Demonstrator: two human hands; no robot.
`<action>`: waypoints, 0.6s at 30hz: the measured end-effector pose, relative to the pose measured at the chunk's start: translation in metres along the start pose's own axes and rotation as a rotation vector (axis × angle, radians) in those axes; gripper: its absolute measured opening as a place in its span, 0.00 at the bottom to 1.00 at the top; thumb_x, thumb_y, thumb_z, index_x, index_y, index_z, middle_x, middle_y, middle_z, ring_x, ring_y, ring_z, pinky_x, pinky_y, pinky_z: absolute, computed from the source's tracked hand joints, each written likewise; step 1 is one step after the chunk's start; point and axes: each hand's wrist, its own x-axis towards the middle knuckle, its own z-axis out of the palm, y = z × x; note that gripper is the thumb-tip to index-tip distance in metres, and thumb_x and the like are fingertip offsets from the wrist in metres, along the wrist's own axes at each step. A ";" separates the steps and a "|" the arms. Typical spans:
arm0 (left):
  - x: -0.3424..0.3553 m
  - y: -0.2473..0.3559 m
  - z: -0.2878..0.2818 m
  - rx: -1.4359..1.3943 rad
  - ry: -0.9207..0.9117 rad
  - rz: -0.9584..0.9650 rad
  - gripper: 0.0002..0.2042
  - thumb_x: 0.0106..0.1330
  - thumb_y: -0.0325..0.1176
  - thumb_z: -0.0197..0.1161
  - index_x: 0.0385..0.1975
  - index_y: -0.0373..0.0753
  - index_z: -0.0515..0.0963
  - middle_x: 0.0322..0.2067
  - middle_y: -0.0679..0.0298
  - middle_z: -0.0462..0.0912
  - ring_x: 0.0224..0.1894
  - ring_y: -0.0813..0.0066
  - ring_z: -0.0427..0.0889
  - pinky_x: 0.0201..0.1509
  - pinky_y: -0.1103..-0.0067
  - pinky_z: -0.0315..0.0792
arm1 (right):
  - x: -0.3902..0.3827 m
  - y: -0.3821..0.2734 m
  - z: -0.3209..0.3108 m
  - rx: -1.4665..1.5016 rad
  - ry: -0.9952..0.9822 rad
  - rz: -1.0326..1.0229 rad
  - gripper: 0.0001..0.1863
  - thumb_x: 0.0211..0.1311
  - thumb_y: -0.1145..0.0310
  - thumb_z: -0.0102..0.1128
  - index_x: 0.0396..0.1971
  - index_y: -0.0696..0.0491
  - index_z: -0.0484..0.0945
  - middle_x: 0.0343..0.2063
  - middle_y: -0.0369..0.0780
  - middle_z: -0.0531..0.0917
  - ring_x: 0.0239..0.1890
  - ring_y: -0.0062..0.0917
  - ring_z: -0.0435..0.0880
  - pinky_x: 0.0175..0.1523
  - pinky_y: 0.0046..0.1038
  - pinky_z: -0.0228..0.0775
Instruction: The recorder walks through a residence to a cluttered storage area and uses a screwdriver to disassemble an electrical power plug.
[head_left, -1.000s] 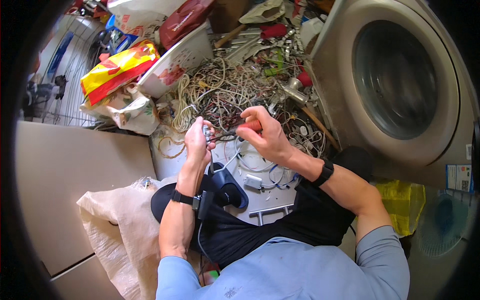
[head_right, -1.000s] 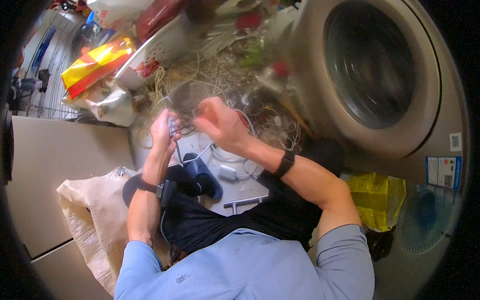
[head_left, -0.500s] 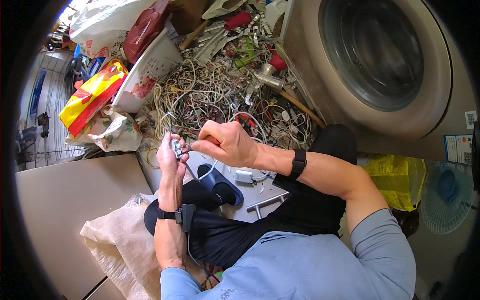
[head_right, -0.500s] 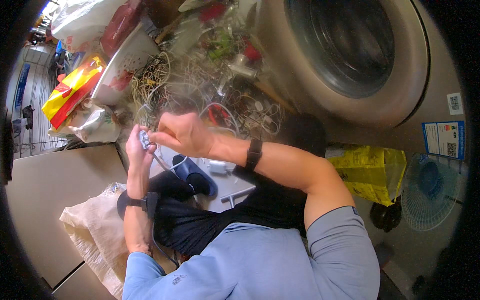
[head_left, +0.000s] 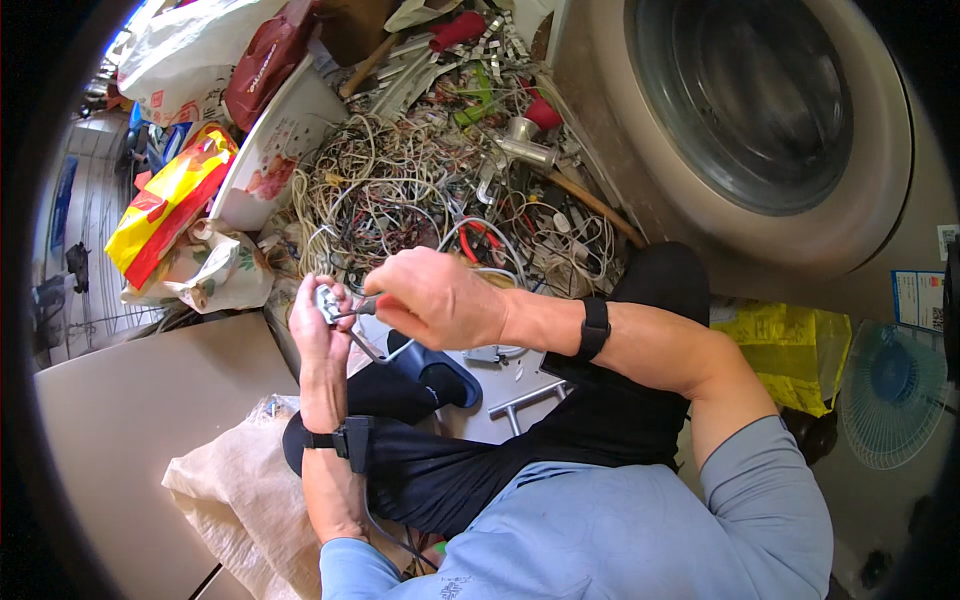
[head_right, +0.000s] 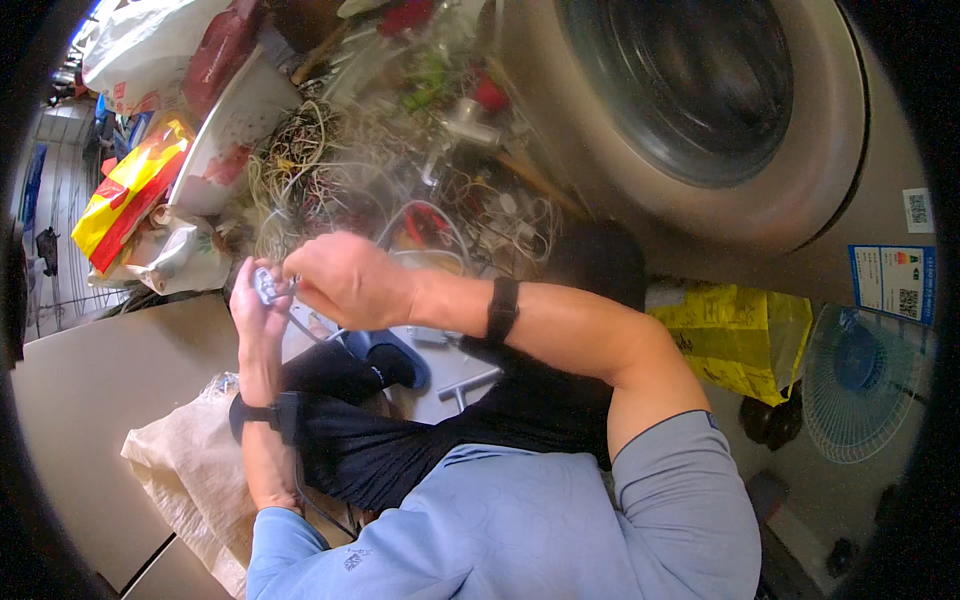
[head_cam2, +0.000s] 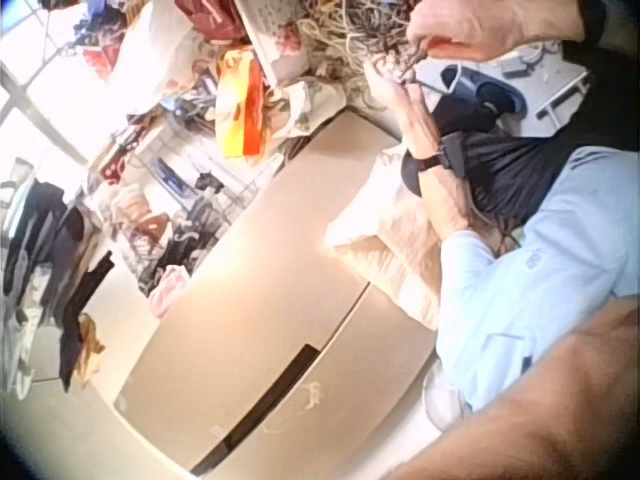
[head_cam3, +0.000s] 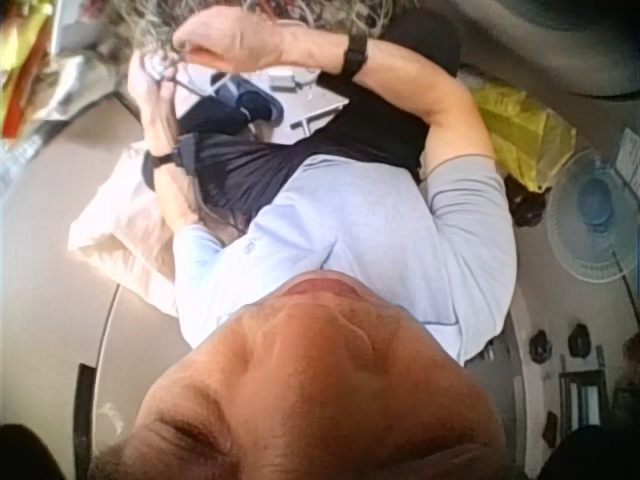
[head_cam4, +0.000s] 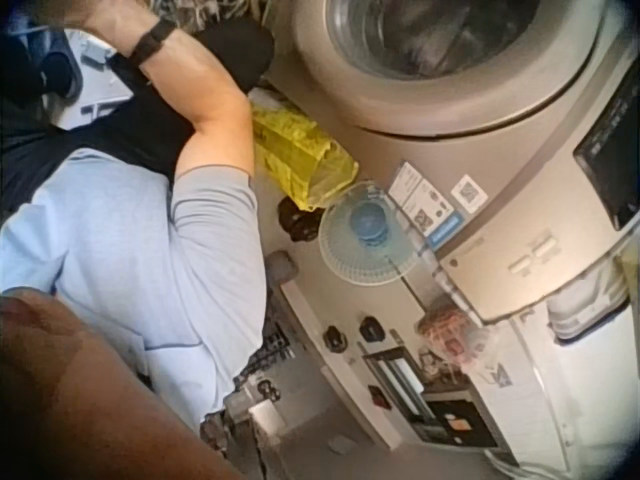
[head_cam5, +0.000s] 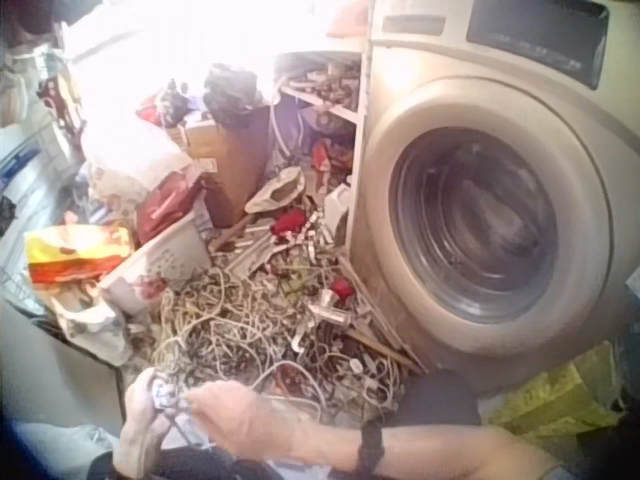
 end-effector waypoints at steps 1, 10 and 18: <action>-0.001 0.002 0.004 -0.020 0.046 -0.003 0.13 0.78 0.43 0.48 0.34 0.43 0.73 0.22 0.63 0.76 0.18 0.75 0.70 0.14 0.84 0.58 | -0.003 0.000 0.000 -0.004 0.002 0.009 0.15 0.57 0.71 0.69 0.42 0.55 0.75 0.30 0.44 0.79 0.33 0.42 0.81 0.39 0.39 0.72; -0.011 -0.008 0.008 0.071 0.020 -0.017 0.12 0.77 0.41 0.50 0.35 0.42 0.73 0.23 0.64 0.77 0.18 0.76 0.72 0.14 0.85 0.58 | 0.002 -0.003 -0.005 0.012 -0.030 0.115 0.17 0.56 0.72 0.70 0.44 0.55 0.74 0.31 0.44 0.78 0.35 0.42 0.79 0.41 0.40 0.72; -0.010 -0.006 0.005 0.028 -0.056 0.033 0.12 0.78 0.41 0.51 0.37 0.40 0.74 0.25 0.62 0.78 0.21 0.75 0.73 0.16 0.84 0.61 | -0.006 -0.007 -0.010 0.047 0.020 0.186 0.15 0.57 0.73 0.69 0.43 0.56 0.75 0.33 0.45 0.76 0.33 0.40 0.80 0.38 0.36 0.72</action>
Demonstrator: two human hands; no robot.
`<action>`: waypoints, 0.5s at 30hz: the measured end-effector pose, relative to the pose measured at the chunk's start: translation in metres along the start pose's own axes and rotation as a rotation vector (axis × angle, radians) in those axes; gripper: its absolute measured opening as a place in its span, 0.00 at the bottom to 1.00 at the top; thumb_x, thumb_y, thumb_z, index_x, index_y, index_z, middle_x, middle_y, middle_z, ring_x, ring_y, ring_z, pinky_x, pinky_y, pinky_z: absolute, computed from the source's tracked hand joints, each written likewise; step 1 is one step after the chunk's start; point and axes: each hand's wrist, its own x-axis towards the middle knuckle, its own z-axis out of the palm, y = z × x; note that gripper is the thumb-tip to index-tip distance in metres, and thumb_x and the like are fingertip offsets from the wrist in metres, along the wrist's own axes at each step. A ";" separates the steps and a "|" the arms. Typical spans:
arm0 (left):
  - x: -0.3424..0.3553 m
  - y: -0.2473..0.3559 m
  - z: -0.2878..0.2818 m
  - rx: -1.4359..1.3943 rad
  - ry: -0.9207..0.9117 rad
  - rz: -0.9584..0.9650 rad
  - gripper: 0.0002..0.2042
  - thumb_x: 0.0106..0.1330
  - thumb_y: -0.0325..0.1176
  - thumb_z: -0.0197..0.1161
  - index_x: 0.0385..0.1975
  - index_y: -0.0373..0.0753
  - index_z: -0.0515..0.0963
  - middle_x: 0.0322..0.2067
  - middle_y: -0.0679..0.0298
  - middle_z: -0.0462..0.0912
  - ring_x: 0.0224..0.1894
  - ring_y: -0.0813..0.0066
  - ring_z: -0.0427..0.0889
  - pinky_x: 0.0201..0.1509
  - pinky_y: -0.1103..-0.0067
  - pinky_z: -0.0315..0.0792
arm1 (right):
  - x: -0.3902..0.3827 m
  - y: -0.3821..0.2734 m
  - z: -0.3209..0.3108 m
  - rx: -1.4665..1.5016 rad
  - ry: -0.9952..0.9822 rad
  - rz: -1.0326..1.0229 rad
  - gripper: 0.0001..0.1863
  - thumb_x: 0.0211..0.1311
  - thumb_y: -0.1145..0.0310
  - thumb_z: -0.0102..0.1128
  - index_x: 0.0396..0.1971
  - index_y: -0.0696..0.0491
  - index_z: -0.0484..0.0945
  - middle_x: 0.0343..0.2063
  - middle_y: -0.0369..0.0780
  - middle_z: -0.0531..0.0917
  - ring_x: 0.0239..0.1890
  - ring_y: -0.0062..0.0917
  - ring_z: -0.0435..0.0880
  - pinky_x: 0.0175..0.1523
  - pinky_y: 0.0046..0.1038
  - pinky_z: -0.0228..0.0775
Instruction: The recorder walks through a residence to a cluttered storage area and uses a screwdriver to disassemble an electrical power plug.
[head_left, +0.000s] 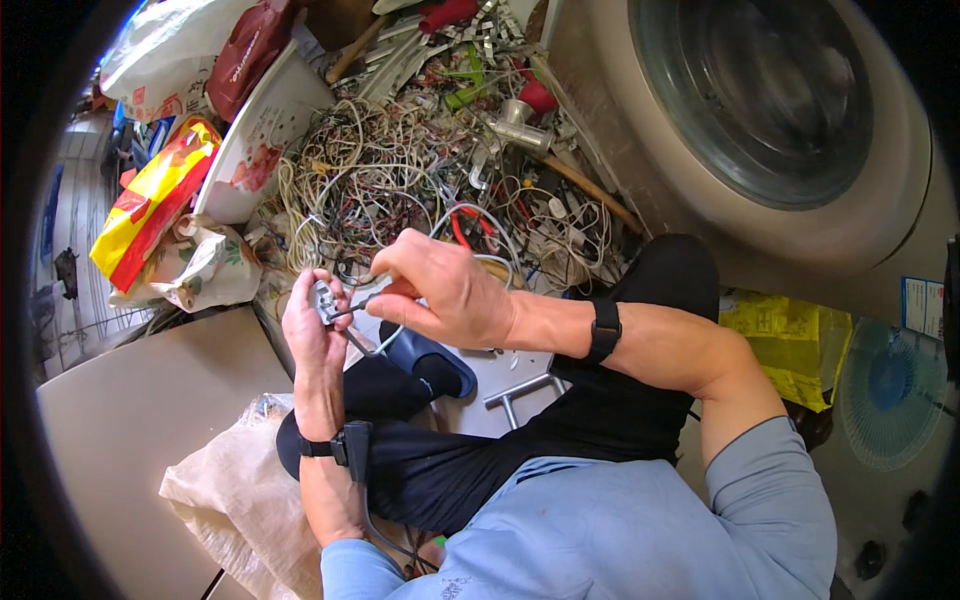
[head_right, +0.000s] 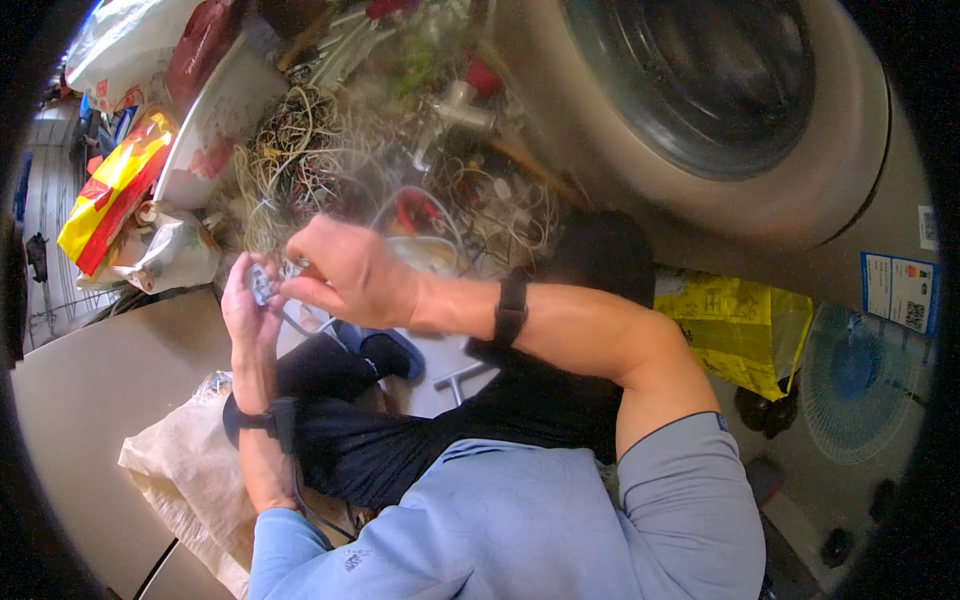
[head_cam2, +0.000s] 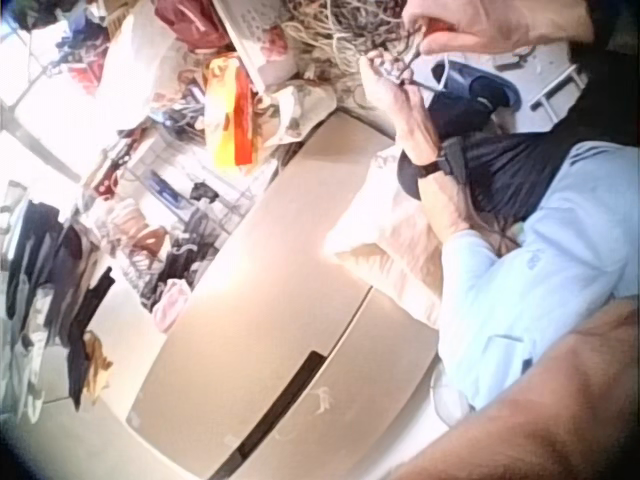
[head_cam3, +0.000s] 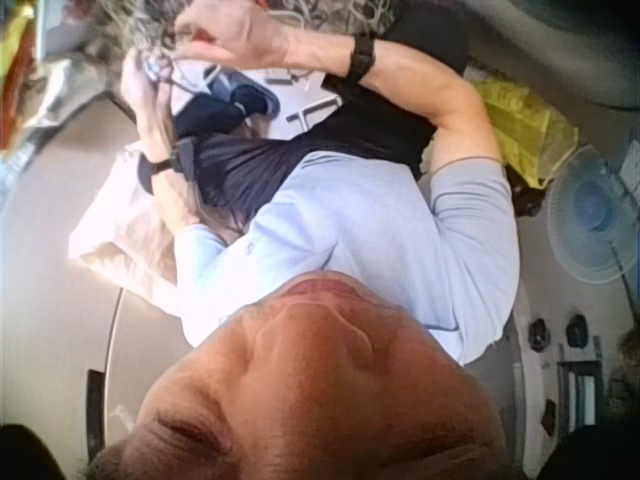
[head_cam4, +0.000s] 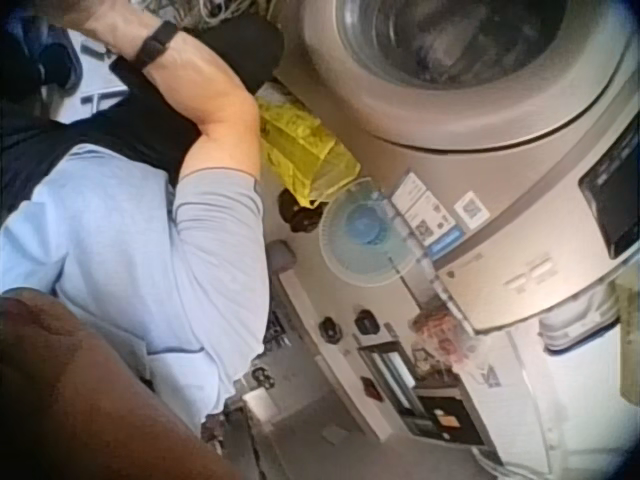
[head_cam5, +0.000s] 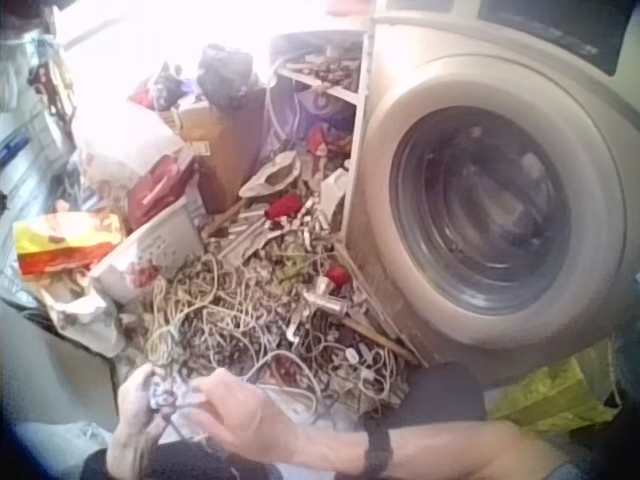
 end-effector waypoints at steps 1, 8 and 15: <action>-0.002 -0.001 0.002 0.000 0.002 -0.005 0.12 0.78 0.41 0.51 0.37 0.40 0.74 0.25 0.62 0.78 0.21 0.75 0.73 0.16 0.84 0.61 | -0.002 0.000 -0.001 -0.011 0.013 0.080 0.14 0.58 0.73 0.69 0.42 0.56 0.76 0.34 0.45 0.76 0.31 0.39 0.80 0.35 0.35 0.73; -0.014 -0.012 0.021 -0.004 0.061 -0.056 0.13 0.78 0.42 0.49 0.35 0.40 0.73 0.24 0.62 0.77 0.20 0.76 0.73 0.15 0.83 0.62 | -0.006 -0.007 0.003 0.003 0.004 -0.190 0.13 0.56 0.79 0.65 0.42 0.56 0.78 0.35 0.43 0.76 0.32 0.37 0.81 0.34 0.33 0.74; -0.005 -0.025 0.023 0.087 -0.002 -0.113 0.12 0.77 0.43 0.52 0.35 0.42 0.75 0.23 0.65 0.78 0.18 0.79 0.72 0.15 0.85 0.61 | 0.001 -0.014 -0.016 0.060 -0.072 -0.099 0.11 0.60 0.78 0.66 0.42 0.56 0.79 0.38 0.43 0.77 0.33 0.37 0.80 0.38 0.34 0.75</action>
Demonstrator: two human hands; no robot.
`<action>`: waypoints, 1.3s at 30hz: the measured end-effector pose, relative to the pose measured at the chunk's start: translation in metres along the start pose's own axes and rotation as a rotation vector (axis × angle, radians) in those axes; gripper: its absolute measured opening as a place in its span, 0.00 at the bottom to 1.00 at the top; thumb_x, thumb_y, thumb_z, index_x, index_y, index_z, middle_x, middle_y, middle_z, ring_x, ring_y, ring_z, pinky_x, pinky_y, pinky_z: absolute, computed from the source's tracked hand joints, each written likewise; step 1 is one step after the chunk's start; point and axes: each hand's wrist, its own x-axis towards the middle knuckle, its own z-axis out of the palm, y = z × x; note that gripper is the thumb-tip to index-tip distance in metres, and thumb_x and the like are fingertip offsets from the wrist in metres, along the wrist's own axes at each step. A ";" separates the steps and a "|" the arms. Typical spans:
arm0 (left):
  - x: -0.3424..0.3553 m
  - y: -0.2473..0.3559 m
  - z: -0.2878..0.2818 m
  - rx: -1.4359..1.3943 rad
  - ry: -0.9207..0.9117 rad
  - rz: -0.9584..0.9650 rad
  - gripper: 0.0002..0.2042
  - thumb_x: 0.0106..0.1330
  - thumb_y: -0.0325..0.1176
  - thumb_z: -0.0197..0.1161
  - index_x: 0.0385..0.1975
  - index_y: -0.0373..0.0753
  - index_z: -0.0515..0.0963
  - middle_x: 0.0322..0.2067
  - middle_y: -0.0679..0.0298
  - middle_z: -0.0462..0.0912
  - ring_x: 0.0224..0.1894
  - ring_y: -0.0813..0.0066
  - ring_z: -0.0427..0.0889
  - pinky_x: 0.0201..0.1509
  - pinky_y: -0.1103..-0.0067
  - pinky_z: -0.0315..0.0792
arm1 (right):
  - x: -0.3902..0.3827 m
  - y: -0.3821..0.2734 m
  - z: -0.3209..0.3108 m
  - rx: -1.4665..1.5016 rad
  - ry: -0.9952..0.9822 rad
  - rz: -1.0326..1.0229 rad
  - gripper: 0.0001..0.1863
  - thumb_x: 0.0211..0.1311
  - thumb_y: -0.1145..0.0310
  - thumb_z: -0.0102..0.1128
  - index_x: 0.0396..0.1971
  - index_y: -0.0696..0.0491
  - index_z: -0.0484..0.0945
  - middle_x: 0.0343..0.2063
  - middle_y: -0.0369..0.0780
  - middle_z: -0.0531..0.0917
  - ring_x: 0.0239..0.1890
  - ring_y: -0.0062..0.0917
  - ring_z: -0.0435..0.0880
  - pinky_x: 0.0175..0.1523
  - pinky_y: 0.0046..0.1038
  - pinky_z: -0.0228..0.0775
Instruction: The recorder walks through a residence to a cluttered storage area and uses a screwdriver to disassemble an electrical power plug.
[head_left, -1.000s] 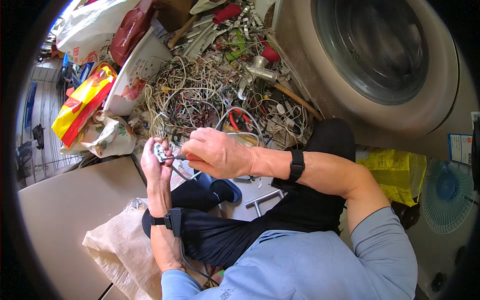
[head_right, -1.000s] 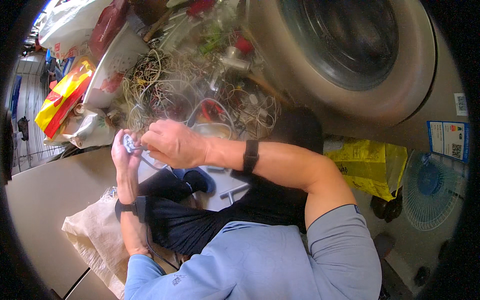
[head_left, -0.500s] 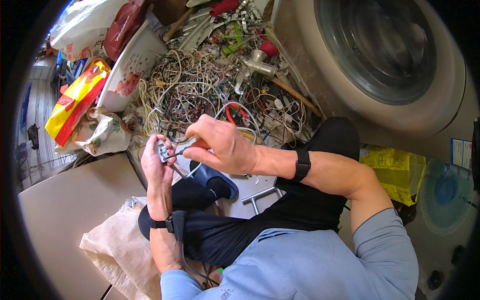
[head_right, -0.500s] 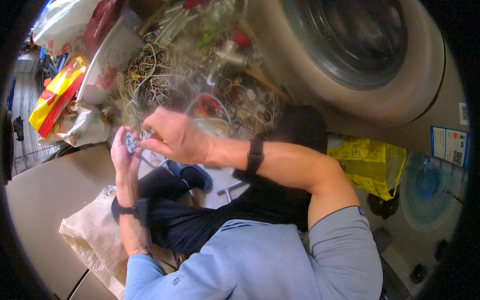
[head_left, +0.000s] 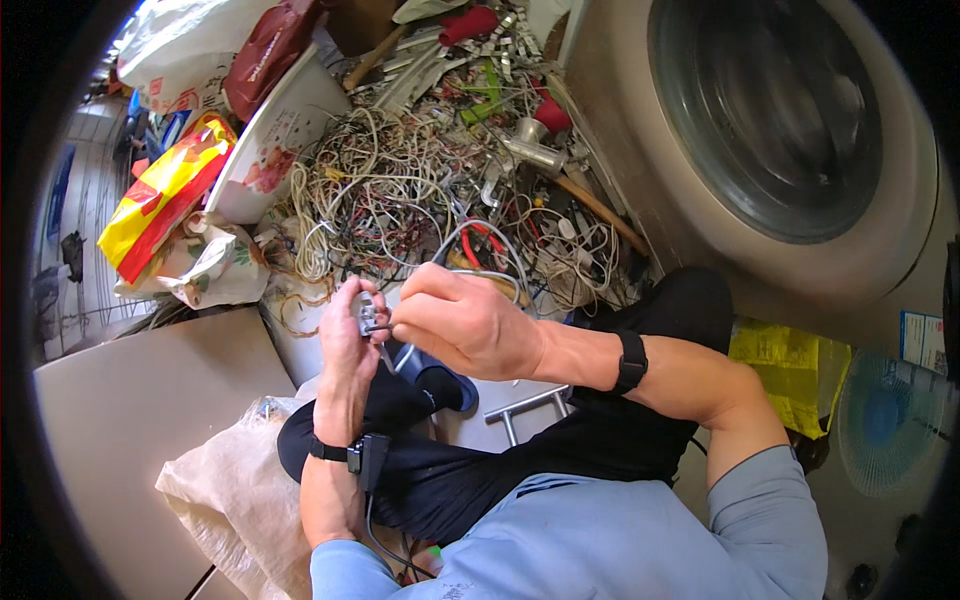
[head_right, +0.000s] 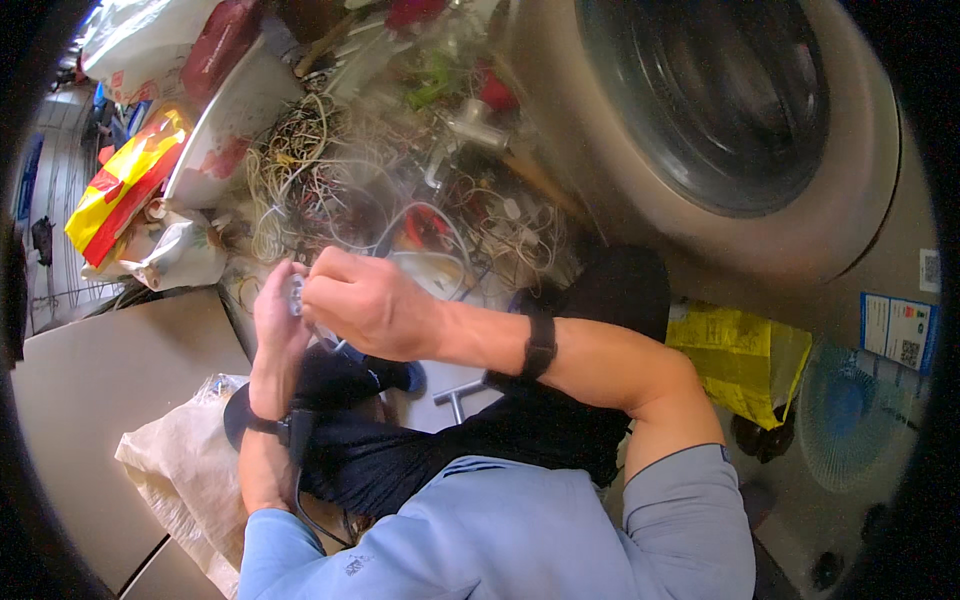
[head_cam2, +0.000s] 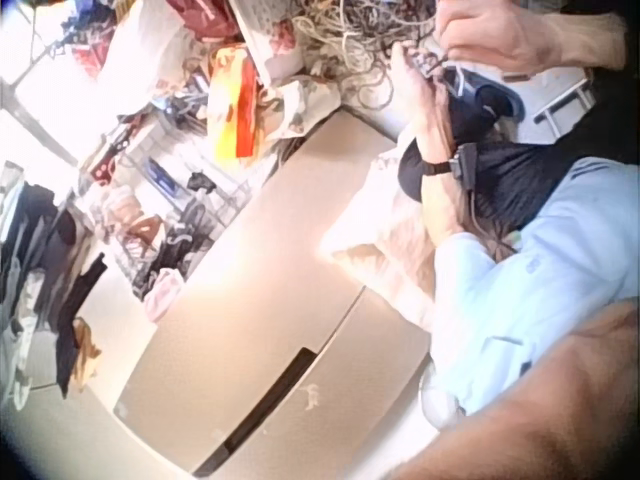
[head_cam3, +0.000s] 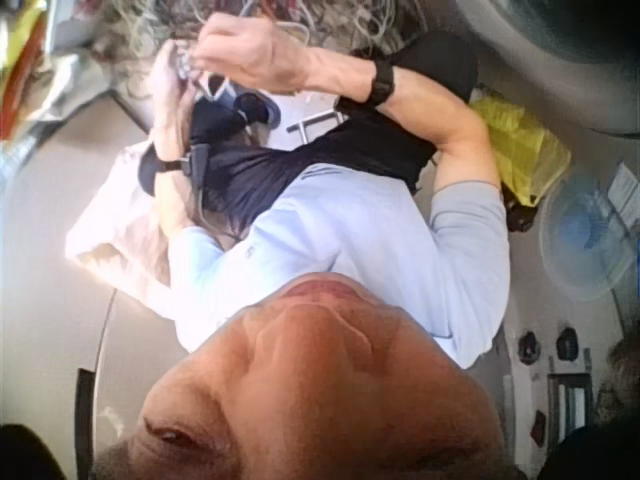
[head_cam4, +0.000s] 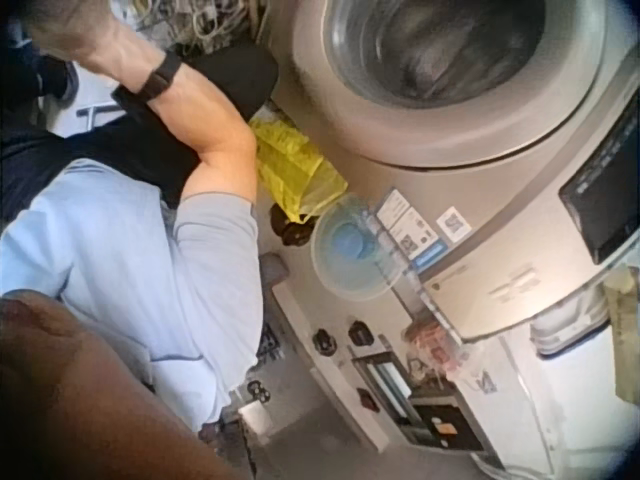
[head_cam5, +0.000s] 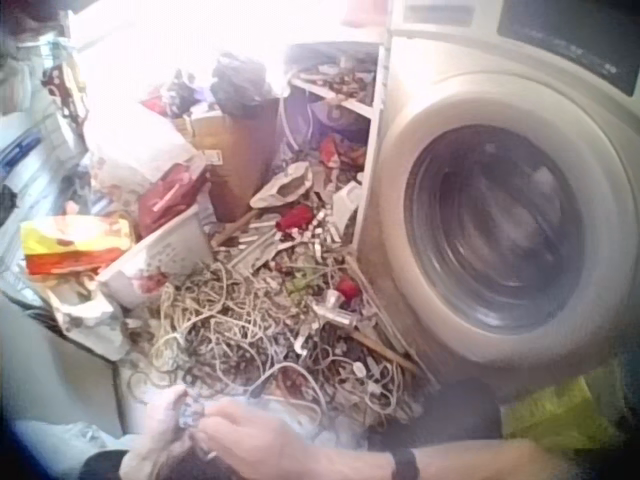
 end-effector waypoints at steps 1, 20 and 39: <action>0.000 0.001 0.000 -0.017 -0.024 -0.026 0.12 0.77 0.43 0.52 0.35 0.42 0.75 0.23 0.65 0.78 0.19 0.78 0.73 0.15 0.84 0.61 | 0.002 0.001 -0.001 -0.020 0.022 0.025 0.12 0.59 0.79 0.65 0.43 0.56 0.79 0.39 0.43 0.77 0.34 0.37 0.80 0.38 0.33 0.75; 0.010 0.010 -0.008 -0.124 -0.067 0.054 0.11 0.74 0.39 0.51 0.39 0.37 0.76 0.26 0.59 0.81 0.23 0.70 0.77 0.21 0.78 0.70 | 0.016 0.008 -0.008 -0.021 -0.113 0.214 0.16 0.60 0.84 0.62 0.48 0.60 0.76 0.40 0.42 0.77 0.38 0.24 0.83 0.40 0.22 0.81; 0.013 0.009 -0.010 -0.145 0.106 0.102 0.09 0.70 0.38 0.56 0.32 0.40 0.75 0.23 0.62 0.78 0.22 0.76 0.74 0.20 0.79 0.68 | 0.021 0.022 0.016 0.062 0.018 0.329 0.17 0.64 0.83 0.59 0.53 0.58 0.74 0.32 0.35 0.78 0.31 0.18 0.79 0.35 0.19 0.72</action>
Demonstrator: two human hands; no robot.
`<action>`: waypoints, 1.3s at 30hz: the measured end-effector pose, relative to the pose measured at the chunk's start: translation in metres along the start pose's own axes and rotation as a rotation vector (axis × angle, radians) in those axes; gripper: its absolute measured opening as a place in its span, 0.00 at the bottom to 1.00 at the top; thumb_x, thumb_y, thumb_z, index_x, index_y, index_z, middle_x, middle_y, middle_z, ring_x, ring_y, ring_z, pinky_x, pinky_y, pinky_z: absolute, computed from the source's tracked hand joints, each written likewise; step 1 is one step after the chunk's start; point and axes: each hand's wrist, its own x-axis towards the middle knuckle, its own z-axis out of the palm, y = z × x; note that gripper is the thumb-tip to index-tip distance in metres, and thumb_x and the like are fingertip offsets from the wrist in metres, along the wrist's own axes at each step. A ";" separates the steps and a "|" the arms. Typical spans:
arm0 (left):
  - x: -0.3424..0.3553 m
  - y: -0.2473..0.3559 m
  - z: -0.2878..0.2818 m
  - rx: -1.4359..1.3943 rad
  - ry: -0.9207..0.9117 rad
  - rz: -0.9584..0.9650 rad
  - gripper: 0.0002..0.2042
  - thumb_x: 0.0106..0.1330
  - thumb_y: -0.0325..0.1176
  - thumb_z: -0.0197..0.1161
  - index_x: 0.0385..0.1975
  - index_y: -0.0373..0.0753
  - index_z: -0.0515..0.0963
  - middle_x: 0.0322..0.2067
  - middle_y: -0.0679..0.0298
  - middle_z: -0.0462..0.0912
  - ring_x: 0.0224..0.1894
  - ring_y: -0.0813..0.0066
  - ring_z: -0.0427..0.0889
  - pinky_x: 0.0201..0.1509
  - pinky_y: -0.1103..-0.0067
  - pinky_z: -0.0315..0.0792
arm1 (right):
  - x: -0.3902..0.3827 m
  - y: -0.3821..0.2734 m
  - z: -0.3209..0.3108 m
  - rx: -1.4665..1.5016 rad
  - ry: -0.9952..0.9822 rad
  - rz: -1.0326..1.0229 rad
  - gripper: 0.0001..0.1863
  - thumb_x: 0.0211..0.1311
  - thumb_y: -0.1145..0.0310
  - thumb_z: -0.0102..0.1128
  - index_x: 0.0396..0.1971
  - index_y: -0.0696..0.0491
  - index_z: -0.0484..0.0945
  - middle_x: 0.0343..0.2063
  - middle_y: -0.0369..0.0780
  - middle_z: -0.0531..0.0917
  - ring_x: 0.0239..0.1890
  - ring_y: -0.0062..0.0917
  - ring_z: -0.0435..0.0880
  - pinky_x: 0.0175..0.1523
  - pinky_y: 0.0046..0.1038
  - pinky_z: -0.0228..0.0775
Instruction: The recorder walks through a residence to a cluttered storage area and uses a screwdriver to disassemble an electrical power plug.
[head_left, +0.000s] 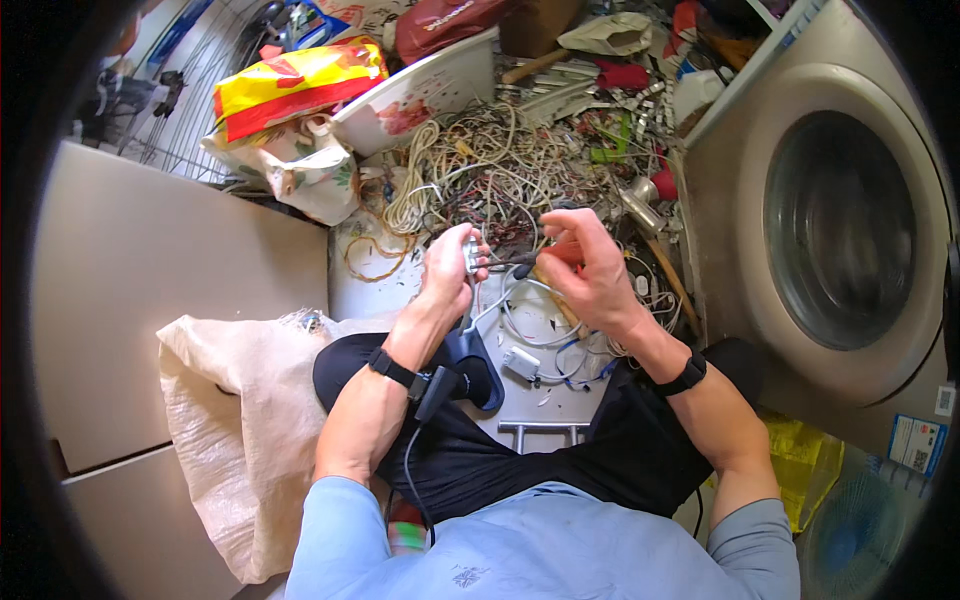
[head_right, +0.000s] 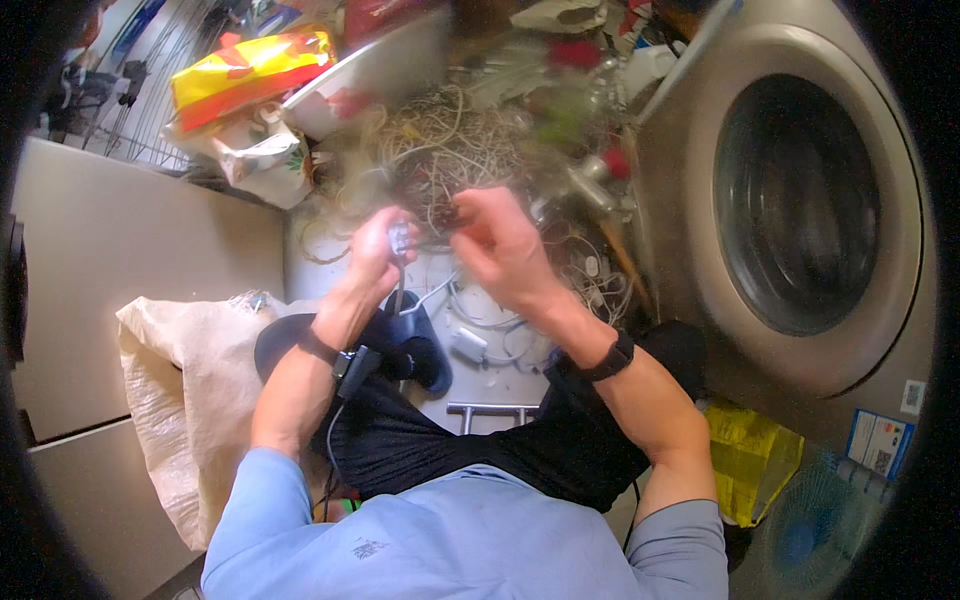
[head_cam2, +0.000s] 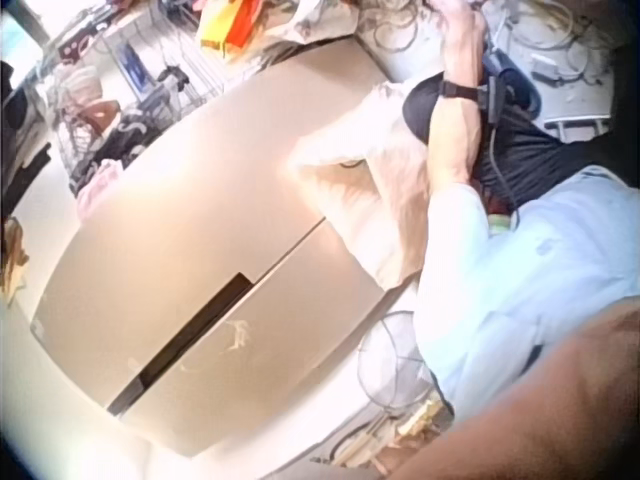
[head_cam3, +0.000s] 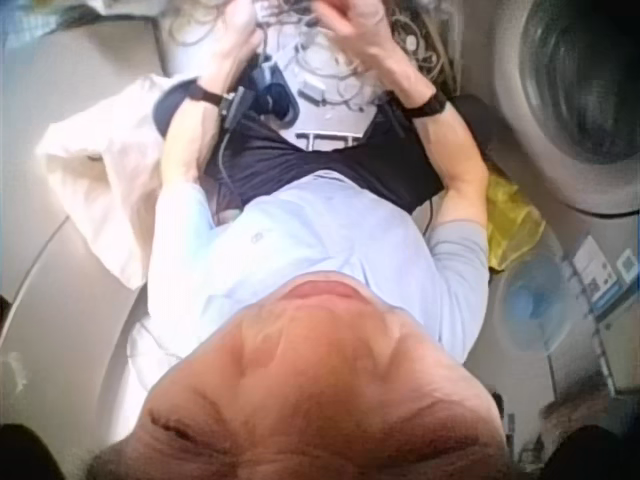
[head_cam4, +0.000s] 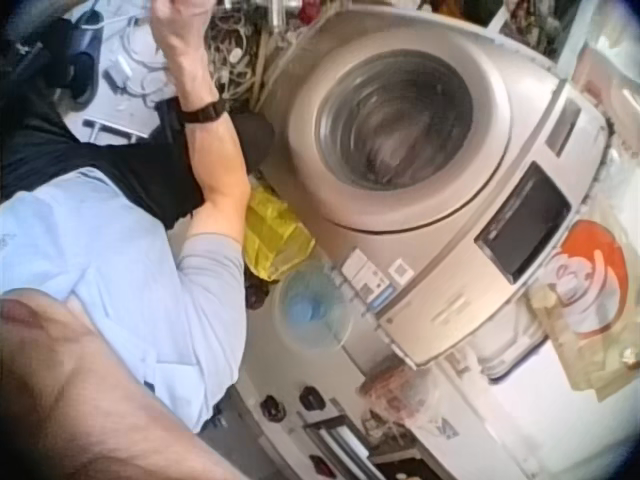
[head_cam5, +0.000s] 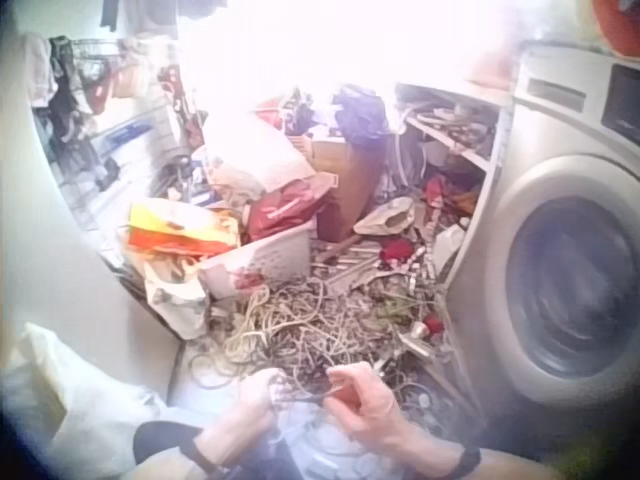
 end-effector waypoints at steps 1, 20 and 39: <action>-0.001 -0.001 0.000 -0.026 -0.028 0.001 0.08 0.70 0.38 0.57 0.32 0.41 0.75 0.23 0.62 0.78 0.21 0.76 0.74 0.19 0.79 0.68 | -0.001 0.002 -0.003 0.027 -0.048 0.123 0.16 0.66 0.82 0.59 0.53 0.58 0.74 0.31 0.34 0.78 0.30 0.17 0.78 0.35 0.19 0.72; 0.011 -0.008 -0.006 -0.011 -0.048 -0.011 0.10 0.67 0.41 0.56 0.34 0.41 0.76 0.27 0.62 0.79 0.24 0.76 0.73 0.22 0.78 0.68 | 0.000 0.003 0.003 0.071 -0.020 0.137 0.20 0.65 0.80 0.58 0.57 0.56 0.69 0.41 0.36 0.76 0.29 0.15 0.77 0.30 0.18 0.69; 0.008 -0.008 -0.011 -0.122 -0.212 0.049 0.14 0.76 0.47 0.56 0.40 0.42 0.74 0.32 0.60 0.81 0.33 0.70 0.81 0.32 0.72 0.80 | 0.010 -0.004 -0.007 0.136 -0.029 0.201 0.20 0.66 0.78 0.59 0.57 0.56 0.72 0.37 0.34 0.79 0.31 0.13 0.77 0.28 0.18 0.71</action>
